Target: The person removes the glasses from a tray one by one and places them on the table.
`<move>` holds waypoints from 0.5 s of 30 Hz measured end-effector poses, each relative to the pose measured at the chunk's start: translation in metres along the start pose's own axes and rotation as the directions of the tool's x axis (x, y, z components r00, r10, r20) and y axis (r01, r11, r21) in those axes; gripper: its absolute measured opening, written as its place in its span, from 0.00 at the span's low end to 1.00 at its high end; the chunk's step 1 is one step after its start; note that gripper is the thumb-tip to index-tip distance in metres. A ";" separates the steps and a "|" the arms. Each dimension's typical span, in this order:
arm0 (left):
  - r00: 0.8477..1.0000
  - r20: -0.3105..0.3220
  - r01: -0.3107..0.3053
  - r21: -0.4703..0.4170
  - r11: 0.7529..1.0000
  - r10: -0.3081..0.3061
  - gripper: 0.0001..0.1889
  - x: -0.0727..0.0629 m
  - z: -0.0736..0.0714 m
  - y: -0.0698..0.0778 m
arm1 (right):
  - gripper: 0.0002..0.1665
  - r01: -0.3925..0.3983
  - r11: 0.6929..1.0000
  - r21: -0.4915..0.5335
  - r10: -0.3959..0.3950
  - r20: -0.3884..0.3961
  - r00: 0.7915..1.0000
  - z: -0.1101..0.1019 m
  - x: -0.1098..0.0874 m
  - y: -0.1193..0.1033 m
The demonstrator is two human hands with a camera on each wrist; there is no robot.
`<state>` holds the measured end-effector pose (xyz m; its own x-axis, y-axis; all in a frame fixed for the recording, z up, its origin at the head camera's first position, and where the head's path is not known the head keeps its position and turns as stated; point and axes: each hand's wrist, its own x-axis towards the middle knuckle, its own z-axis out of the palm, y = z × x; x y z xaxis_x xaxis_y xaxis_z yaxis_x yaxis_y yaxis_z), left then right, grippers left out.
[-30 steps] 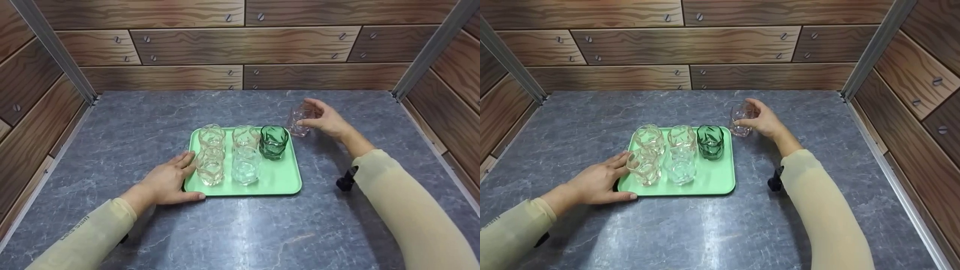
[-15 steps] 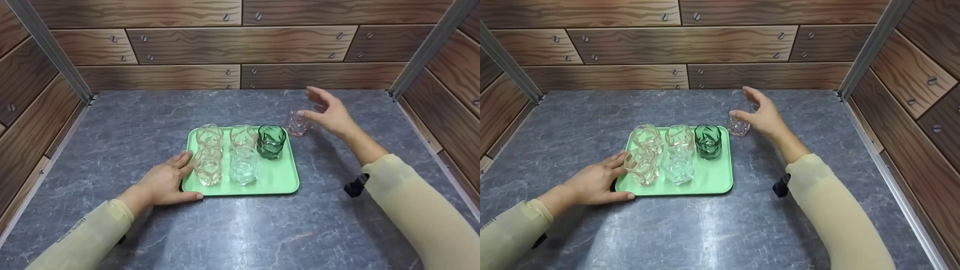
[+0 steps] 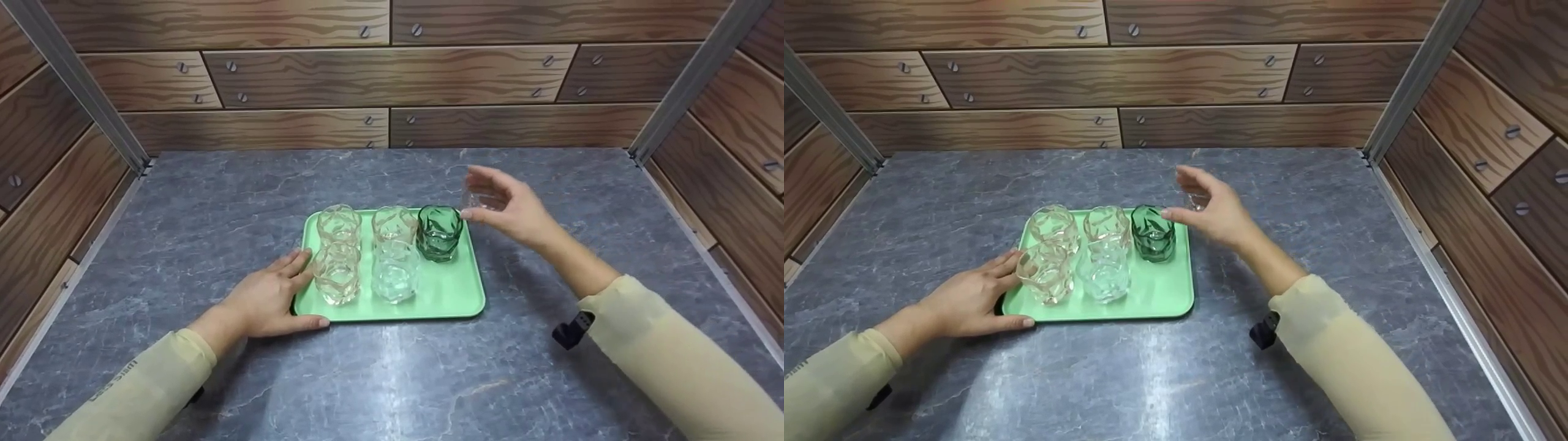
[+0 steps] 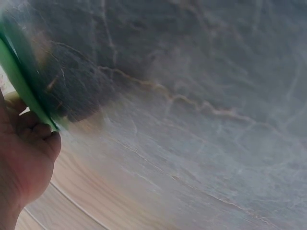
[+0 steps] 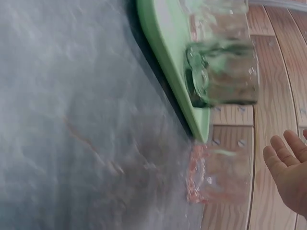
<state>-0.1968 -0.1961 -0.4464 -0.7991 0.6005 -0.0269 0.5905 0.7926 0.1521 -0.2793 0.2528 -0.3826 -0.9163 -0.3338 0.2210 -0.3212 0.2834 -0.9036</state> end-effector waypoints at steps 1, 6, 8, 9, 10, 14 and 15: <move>1.000 0.000 -0.001 0.001 1.000 0.001 0.61 0.000 0.000 0.000 | 0.49 -0.003 1.000 0.001 0.003 0.009 1.000 0.003 -0.001 0.001; 1.000 -0.001 -0.006 0.003 1.000 0.006 0.61 0.000 0.000 0.000 | 0.49 -0.017 1.000 0.006 0.017 0.042 0.999 0.015 -0.007 0.005; 1.000 -0.005 -0.007 0.000 1.000 0.007 0.61 0.000 0.000 0.000 | 0.49 -0.026 1.000 0.006 0.026 0.051 0.998 0.019 -0.008 0.006; 1.000 -0.008 -0.008 -0.001 1.000 0.008 0.61 0.000 0.000 0.000 | 0.50 -0.030 1.000 0.007 0.030 0.054 0.998 0.020 -0.009 0.007; 1.000 -0.011 -0.010 -0.002 1.000 0.010 0.61 0.000 0.000 0.000 | 0.50 -0.034 0.999 0.004 0.034 0.058 0.998 0.021 -0.009 0.008; 1.000 -0.014 -0.012 -0.007 1.000 0.012 0.60 -0.001 -0.001 0.000 | 0.52 -0.051 0.998 -0.026 0.052 0.069 0.996 0.026 -0.010 0.012; 1.000 -0.013 -0.011 -0.007 1.000 0.011 0.60 -0.001 -0.001 0.000 | 0.52 -0.054 0.998 -0.026 0.055 0.072 0.996 0.027 -0.010 0.013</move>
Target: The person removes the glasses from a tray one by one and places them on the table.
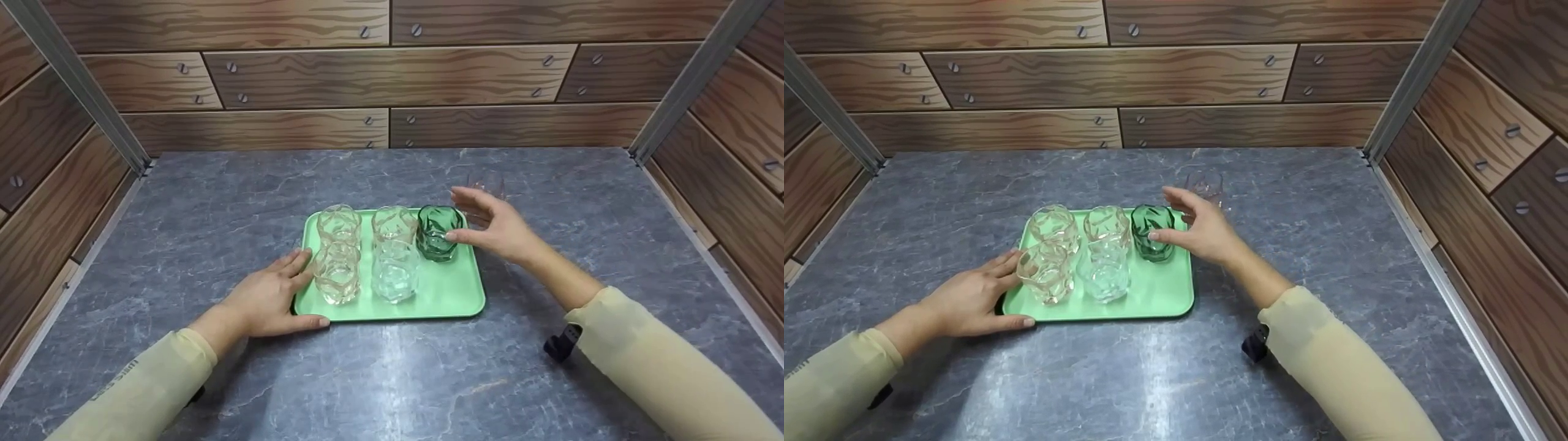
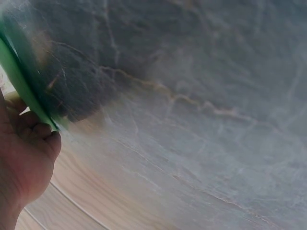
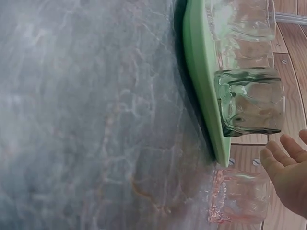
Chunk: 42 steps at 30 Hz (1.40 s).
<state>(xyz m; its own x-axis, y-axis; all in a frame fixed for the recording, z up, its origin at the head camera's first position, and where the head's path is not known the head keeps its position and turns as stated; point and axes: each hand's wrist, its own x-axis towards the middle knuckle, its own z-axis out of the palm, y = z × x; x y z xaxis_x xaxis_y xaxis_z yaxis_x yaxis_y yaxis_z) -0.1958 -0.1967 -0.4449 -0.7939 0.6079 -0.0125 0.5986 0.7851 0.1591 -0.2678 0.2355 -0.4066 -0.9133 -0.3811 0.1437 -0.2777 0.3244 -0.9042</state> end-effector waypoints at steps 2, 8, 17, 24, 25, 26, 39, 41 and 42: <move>1.000 0.003 0.002 -0.001 1.000 -0.002 0.60 0.000 0.000 0.000 | 0.52 -0.007 1.000 -0.007 0.007 0.007 1.000 0.002 0.000 0.001; 1.000 0.009 0.008 0.001 1.000 -0.008 0.60 -0.001 0.000 0.000 | 0.53 -0.031 0.999 -0.025 0.032 0.028 0.999 0.006 0.002 0.004; 1.000 0.012 0.004 0.004 1.000 -0.004 0.61 -0.001 0.001 0.000 | 0.55 -0.039 0.999 -0.035 0.041 0.049 0.998 0.013 0.007 0.010; 1.000 0.008 0.000 0.002 1.000 0.000 0.60 -0.001 0.002 0.001 | 0.55 -0.063 0.997 -0.042 0.065 0.048 0.997 0.016 0.009 0.012; 1.000 0.005 0.000 0.001 1.000 0.000 0.60 0.000 0.002 0.001 | 0.55 -0.065 0.997 -0.047 0.067 0.046 0.997 0.017 0.009 0.013; 1.000 0.000 -0.002 0.000 1.000 0.002 0.60 0.000 0.002 0.001 | 0.55 -0.066 0.997 -0.051 0.068 0.044 0.997 0.017 0.010 0.013; 1.000 0.009 0.000 0.005 1.000 0.000 0.60 0.000 0.000 0.001 | 0.54 -0.081 0.996 -0.022 0.082 0.046 0.996 0.019 0.012 0.016; 1.000 0.009 0.001 0.006 1.000 -0.001 0.60 0.000 0.000 0.001 | 0.53 -0.086 0.996 -0.016 0.087 0.046 0.995 0.019 0.013 0.016; 1.000 0.010 0.002 0.006 1.000 -0.002 0.60 0.000 0.000 0.000 | 0.53 -0.087 0.996 -0.018 0.088 0.043 0.995 0.020 0.014 0.016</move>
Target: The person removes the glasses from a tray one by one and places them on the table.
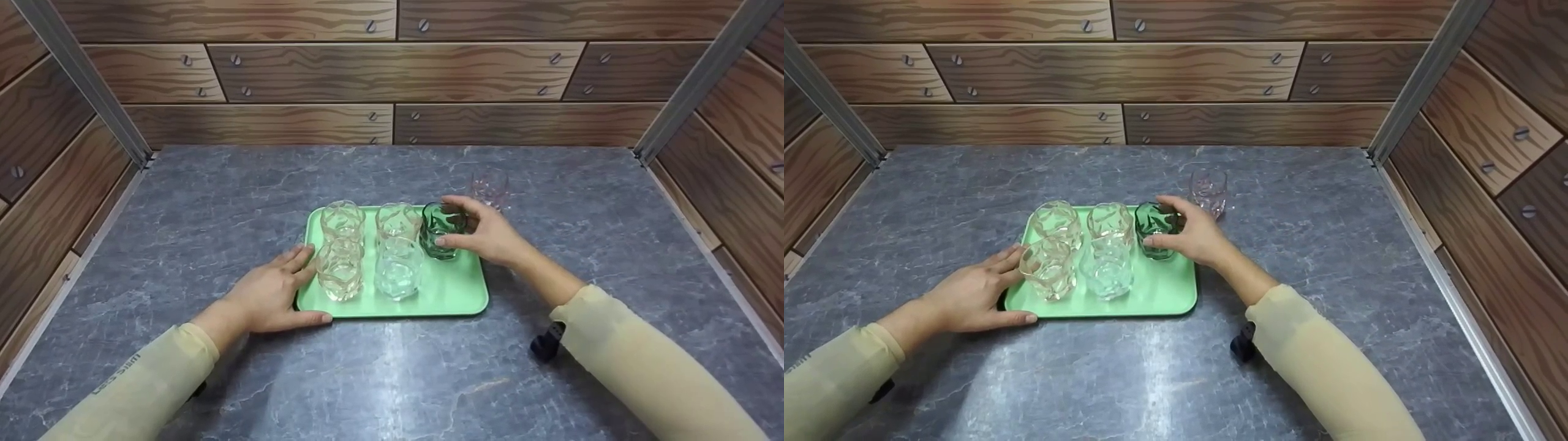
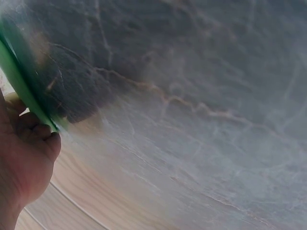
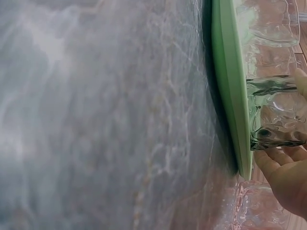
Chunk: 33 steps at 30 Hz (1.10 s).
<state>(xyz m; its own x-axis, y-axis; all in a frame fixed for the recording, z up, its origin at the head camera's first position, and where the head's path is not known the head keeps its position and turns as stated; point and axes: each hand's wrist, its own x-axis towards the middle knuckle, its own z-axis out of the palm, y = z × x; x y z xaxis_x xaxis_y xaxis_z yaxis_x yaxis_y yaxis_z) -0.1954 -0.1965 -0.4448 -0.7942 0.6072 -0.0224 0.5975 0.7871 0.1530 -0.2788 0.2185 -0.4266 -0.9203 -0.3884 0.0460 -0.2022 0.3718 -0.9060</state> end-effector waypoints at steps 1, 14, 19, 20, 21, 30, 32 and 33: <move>1.000 0.000 0.000 0.001 1.000 0.000 0.60 0.000 0.000 0.000 | 0.52 0.000 1.000 -0.004 0.000 -0.004 1.000 0.000 0.000 0.000; 1.000 0.000 0.010 -0.002 1.000 -0.010 0.60 0.001 0.000 -0.001 | 0.46 0.018 0.998 -0.059 -0.020 -0.038 0.999 -0.005 -0.006 -0.003; 1.000 0.004 0.015 -0.005 1.000 -0.015 0.61 0.001 0.000 -0.001 | 0.44 0.047 0.996 -0.070 -0.050 -0.036 0.998 -0.016 -0.012 -0.014; 1.000 0.004 0.015 -0.003 1.000 -0.015 0.61 0.001 0.000 -0.001 | 0.44 0.051 0.996 -0.074 -0.054 -0.038 0.998 -0.019 -0.014 -0.017; 1.000 0.002 0.015 -0.001 1.000 -0.015 0.61 0.001 0.000 -0.001 | 0.43 0.053 0.995 -0.082 -0.056 -0.041 0.998 -0.023 -0.016 -0.020; 1.000 0.000 0.013 0.008 1.000 -0.013 0.61 0.001 0.000 0.000 | 0.42 0.084 0.992 -0.094 -0.093 -0.094 0.991 -0.060 -0.026 -0.045; 1.000 -0.001 0.011 0.010 1.000 -0.011 0.61 0.001 0.001 0.000 | 0.42 0.086 0.990 -0.108 -0.098 -0.110 0.989 -0.068 -0.028 -0.049; 1.000 -0.002 0.010 0.009 1.000 -0.010 0.61 0.000 0.001 0.000 | 0.42 0.088 0.989 -0.119 -0.102 -0.118 0.988 -0.072 -0.030 -0.050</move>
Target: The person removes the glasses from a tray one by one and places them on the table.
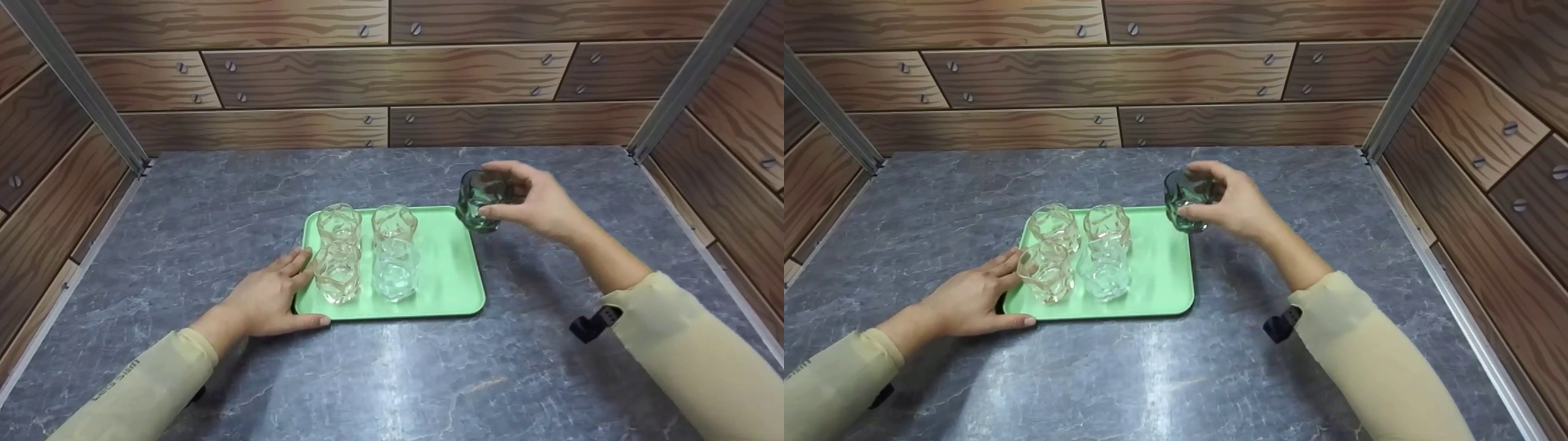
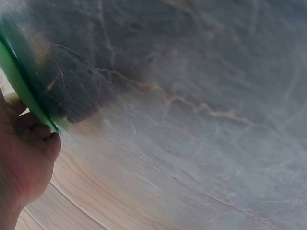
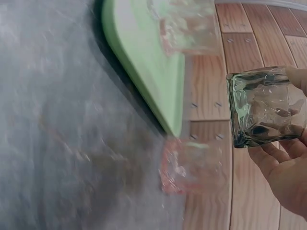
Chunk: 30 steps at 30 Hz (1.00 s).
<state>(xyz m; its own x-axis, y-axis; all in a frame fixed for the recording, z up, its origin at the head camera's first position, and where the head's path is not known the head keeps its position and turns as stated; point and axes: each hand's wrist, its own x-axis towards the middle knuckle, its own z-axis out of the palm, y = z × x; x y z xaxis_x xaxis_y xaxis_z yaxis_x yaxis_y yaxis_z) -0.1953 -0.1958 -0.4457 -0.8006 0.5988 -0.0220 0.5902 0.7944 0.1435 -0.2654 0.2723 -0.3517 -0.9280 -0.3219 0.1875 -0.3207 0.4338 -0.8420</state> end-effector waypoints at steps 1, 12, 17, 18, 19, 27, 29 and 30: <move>1.000 -0.002 -0.001 0.001 1.000 0.001 0.61 0.000 0.000 0.000 | 0.41 0.001 1.000 -0.009 -0.001 -0.008 1.000 -0.004 0.000 -0.001; 1.000 -0.006 0.000 -0.009 1.000 0.000 0.60 -0.002 0.001 0.000 | 0.41 0.010 1.000 -0.004 -0.011 -0.096 0.995 -0.042 -0.004 0.007; 1.000 -0.002 0.004 -0.010 1.000 -0.004 0.60 -0.002 0.001 0.000 | 0.39 -0.011 0.999 0.039 0.017 -0.143 0.990 -0.059 -0.004 0.015; 1.000 -0.004 0.002 -0.008 1.000 -0.002 0.60 -0.002 0.001 0.000 | 0.39 -0.018 0.999 0.042 0.025 -0.152 0.988 -0.062 -0.004 0.017; 1.000 -0.006 0.001 -0.006 1.000 -0.001 0.60 -0.002 0.001 0.000 | 0.39 -0.026 0.999 0.046 0.033 -0.163 0.986 -0.065 -0.004 0.019; 1.000 -0.004 -0.002 -0.004 1.000 0.002 0.60 -0.001 0.001 -0.001 | 0.39 -0.118 0.991 0.058 0.128 -0.225 0.966 -0.079 -0.004 0.037; 1.000 -0.002 -0.003 -0.006 1.000 0.003 0.60 0.000 0.001 -0.001 | 0.39 -0.137 0.989 0.054 0.146 -0.240 0.960 -0.081 -0.004 0.043; 1.000 -0.001 -0.003 -0.007 1.000 0.003 0.61 0.000 0.000 -0.001 | 0.40 -0.144 0.988 0.055 0.153 -0.244 0.958 -0.082 -0.004 0.046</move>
<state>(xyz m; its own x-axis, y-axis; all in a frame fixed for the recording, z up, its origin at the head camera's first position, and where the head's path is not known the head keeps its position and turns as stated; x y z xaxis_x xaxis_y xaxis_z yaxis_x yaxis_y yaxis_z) -0.1956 -0.1967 -0.4462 -0.7990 0.6009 -0.0210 0.5917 0.7920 0.1501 -0.2922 0.3624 -0.3495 -0.9840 -0.0366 0.1744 -0.1731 0.4285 -0.8868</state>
